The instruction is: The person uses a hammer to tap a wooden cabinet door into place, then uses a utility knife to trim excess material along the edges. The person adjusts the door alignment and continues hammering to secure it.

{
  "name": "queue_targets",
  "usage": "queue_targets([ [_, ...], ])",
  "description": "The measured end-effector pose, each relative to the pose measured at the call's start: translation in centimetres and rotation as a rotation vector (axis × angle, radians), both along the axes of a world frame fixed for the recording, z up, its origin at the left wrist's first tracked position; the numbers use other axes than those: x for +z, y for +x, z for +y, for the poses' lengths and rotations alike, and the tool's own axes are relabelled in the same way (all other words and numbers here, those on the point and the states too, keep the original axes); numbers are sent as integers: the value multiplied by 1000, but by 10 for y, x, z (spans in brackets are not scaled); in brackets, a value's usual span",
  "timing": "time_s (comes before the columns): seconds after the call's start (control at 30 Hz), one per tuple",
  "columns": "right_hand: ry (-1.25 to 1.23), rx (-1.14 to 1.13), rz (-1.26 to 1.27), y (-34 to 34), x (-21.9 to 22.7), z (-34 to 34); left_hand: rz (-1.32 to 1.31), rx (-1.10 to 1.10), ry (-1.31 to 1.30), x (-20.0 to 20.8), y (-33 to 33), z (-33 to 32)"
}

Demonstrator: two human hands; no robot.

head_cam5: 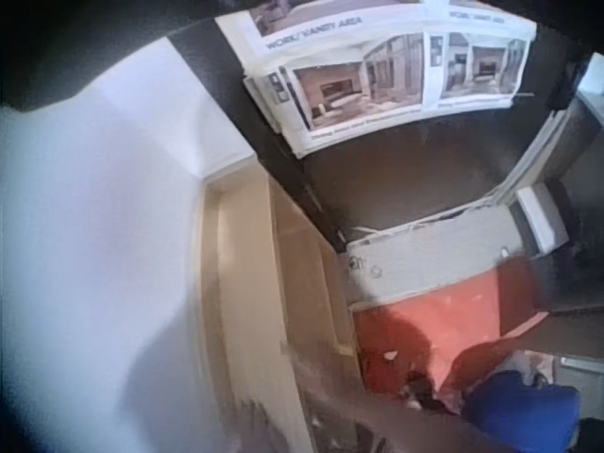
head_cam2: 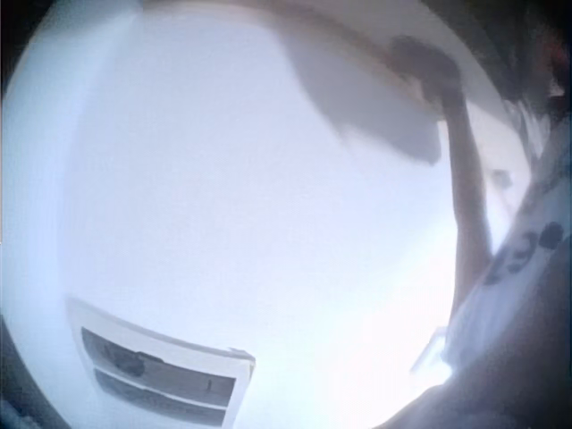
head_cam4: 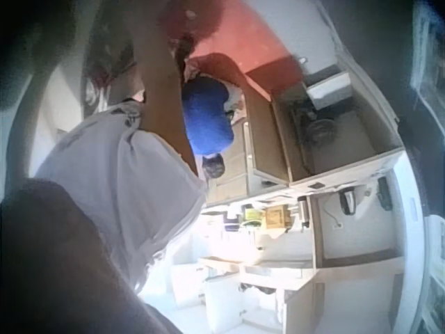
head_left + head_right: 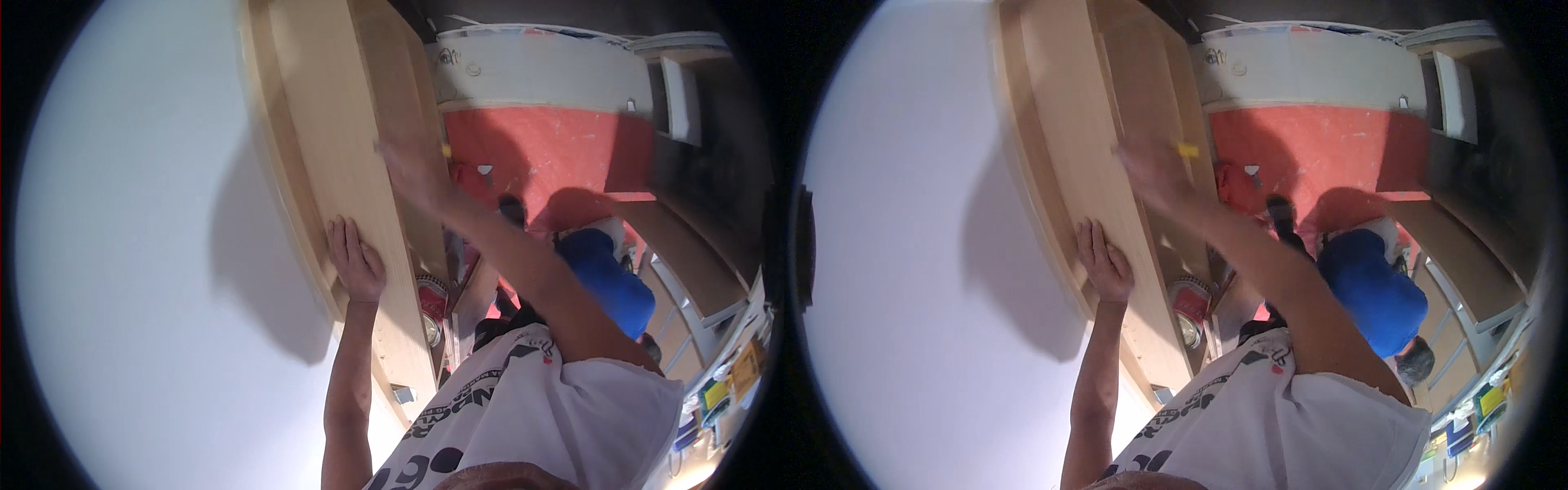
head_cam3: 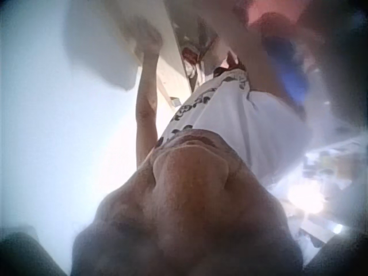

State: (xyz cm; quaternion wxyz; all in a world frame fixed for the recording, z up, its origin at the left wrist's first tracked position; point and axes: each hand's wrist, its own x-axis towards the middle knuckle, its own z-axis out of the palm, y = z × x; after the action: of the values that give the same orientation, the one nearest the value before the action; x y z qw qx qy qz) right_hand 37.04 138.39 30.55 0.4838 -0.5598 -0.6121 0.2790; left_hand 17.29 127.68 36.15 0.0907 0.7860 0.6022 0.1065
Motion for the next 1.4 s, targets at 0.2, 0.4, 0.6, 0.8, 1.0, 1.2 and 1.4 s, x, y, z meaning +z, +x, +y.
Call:
queue_targets([
  [0.2,-13,-50,204,-9,20,-66,-12,31,-17,-1,-1,-4],
  [0.4,-124,-36,262,29,-8,162,7,26,-1,0,-4,-12],
  [0.6,327,-355,-79,91,-14,311,-32,5,-9,-2,-2,-5],
  [0.8,357,-362,-105,86,-12,339,-29,2,13,-3,-3,-1],
  [1.0,426,-425,-185,64,-20,262,-36,-38,11,-1,1,-2],
  [1.2,4,-91,-135,-5,-3,33,-38,11,26,8,0,-11],
  [1.4,-28,-14,94,-60,11,-237,-80,-9,53,3,0,-13],
])
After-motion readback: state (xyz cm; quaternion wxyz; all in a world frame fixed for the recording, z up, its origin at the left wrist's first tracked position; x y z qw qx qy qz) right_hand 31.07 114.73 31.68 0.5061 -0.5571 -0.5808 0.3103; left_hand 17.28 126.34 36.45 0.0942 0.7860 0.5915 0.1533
